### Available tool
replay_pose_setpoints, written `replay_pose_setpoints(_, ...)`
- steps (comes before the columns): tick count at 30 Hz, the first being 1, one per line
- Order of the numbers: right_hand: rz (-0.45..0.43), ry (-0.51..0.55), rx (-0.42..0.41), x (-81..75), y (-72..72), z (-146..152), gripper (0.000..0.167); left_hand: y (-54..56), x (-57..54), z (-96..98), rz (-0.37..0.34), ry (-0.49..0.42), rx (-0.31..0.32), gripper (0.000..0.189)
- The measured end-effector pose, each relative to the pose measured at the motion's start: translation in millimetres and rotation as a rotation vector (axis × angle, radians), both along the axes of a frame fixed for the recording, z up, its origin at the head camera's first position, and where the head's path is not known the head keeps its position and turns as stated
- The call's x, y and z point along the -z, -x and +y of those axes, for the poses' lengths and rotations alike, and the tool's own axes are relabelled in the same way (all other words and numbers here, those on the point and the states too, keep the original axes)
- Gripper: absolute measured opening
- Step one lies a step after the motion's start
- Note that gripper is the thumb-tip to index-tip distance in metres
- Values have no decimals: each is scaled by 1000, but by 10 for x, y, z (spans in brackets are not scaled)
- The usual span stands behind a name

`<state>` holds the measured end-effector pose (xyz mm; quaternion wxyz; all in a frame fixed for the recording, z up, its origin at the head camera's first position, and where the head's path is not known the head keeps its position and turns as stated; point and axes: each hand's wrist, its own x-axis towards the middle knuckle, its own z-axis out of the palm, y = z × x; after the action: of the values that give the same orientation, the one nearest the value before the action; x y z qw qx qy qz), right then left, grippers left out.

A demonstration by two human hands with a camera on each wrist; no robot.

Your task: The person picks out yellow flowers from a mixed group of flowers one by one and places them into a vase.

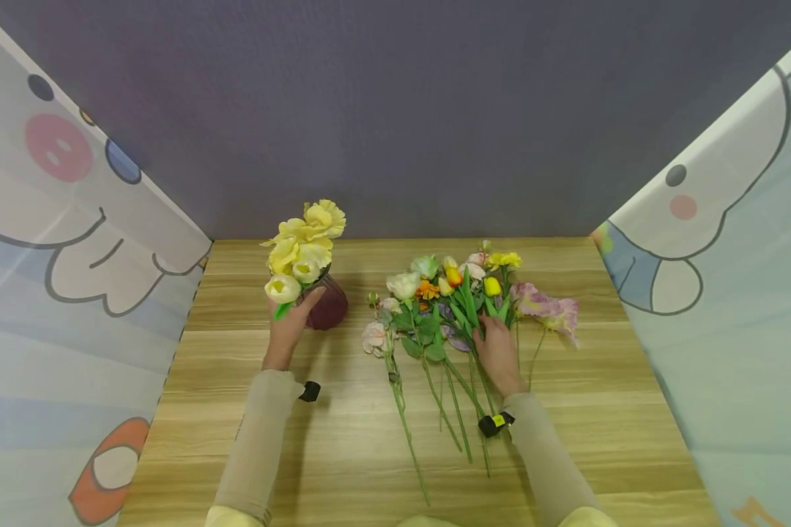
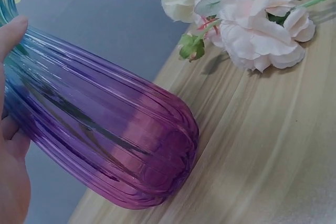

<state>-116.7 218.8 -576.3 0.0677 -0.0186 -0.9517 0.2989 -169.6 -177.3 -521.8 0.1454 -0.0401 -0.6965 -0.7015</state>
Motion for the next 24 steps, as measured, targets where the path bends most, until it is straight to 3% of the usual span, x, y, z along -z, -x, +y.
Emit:
replay_pose_setpoints(4,18,16,11,-14,-9,-7,30,-48,-130,25,9,-9,15,70)
replay_pose_setpoints(16,115,76,11,-62,14,-17,24,-48,-133,27,26,-14,18,67)
replay_pose_setpoints(19,181,100,4,-118,34,-35,22,-51,-128,25,14,-11,12,68)
replay_pose_setpoints(24,305,162,-5,-333,94,-121,16,23,29,-18,-6,-16,1,72)
